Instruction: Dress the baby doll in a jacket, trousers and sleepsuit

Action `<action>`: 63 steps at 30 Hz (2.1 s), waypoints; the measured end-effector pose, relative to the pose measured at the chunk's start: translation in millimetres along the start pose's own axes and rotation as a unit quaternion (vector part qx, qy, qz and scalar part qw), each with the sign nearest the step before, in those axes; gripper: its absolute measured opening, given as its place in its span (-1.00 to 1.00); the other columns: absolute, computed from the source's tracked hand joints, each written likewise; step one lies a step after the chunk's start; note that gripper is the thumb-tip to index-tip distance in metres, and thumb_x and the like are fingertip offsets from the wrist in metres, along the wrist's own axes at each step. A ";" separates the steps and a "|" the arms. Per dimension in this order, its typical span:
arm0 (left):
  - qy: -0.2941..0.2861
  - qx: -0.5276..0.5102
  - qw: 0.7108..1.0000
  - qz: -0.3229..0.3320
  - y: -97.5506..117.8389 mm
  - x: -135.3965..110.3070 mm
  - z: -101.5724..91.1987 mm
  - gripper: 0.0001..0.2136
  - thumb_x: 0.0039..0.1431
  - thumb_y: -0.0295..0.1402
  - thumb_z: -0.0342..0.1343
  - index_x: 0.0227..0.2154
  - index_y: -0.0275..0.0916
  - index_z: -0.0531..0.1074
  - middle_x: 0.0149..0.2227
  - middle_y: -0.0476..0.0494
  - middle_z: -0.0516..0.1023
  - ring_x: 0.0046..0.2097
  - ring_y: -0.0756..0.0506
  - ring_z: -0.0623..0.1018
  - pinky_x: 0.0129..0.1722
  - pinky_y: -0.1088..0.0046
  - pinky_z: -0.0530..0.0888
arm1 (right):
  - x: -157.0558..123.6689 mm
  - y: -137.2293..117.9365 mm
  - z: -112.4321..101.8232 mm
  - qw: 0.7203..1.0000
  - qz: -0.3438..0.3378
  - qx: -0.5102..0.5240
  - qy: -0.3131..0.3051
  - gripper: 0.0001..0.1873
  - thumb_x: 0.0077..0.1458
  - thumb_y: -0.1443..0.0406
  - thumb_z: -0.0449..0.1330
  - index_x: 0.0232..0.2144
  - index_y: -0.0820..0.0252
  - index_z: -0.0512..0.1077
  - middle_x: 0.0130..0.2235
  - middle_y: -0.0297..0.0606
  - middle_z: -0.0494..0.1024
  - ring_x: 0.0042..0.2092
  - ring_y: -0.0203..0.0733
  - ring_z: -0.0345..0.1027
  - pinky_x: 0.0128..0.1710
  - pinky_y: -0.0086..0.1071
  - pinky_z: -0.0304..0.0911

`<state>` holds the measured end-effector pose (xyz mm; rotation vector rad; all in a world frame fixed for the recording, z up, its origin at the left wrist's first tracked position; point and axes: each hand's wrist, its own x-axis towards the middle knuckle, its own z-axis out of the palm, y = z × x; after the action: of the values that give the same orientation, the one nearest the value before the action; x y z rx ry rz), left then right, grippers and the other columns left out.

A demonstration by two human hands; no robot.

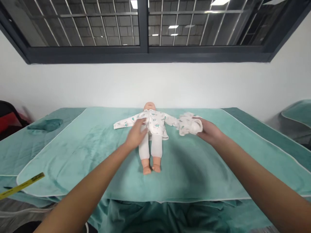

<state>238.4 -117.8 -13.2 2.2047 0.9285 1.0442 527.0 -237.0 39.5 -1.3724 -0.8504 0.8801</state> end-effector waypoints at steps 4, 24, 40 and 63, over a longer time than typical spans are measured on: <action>-0.070 -0.155 0.985 0.043 67.7 -2.0 9.4 -0.31 0.09 -0.23 0.26 0.27 -0.12 0.17 0.22 -0.27 0.34 0.17 -0.21 0.42 0.10 0.24 0.41 | -24.3 -31.2 67.1 0.982 -0.011 0.089 -0.169 -0.68 0.18 0.05 0.16 -0.18 0.15 0.46 -0.15 -0.17 0.61 -0.12 -0.11 0.50 -0.12 -0.25 0.45; 0.043 -0.288 0.956 -0.004 136.6 26.2 -75.5 -0.85 -0.02 -0.44 0.21 -0.31 -0.24 0.52 -0.33 -0.06 0.54 -0.29 -0.05 0.49 -0.30 0.45 0.41 | -33.2 -107.1 98.5 0.744 -0.518 -0.415 -0.081 -0.87 0.09 0.35 0.18 -0.26 0.09 0.45 -0.06 -0.18 0.45 -0.02 0.02 0.30 -0.07 -0.09 0.29; 0.157 -0.319 0.933 0.055 173.8 -6.4 -88.4 -0.87 0.12 -0.41 0.21 -0.25 -0.14 0.44 -0.11 -0.07 0.55 0.08 -0.17 0.50 0.06 0.26 0.45 | -72.7 -139.8 113.9 0.937 -0.322 -0.082 -0.108 -0.75 0.05 0.39 0.17 -0.61 0.16 0.23 -0.57 -0.45 0.07 -0.51 -0.39 0.02 -0.55 -0.44 -0.07; -0.032 -0.472 0.857 -0.207 108.6 -16.6 -38.2 -0.63 0.05 -0.17 0.28 -0.12 -0.25 0.52 -0.33 -0.15 0.64 -0.28 -0.19 0.62 -0.22 0.27 0.53 | -30.0 -77.1 92.8 0.919 -0.056 0.046 -0.387 -0.64 0.11 0.00 0.29 -0.32 0.18 0.45 -0.30 -0.27 0.58 -0.28 -0.24 0.45 -0.23 -0.35 0.36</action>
<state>238.5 -192.3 76.1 1.1489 0.6061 0.9186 432.4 -223.6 119.1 -0.8595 -1.4469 1.3818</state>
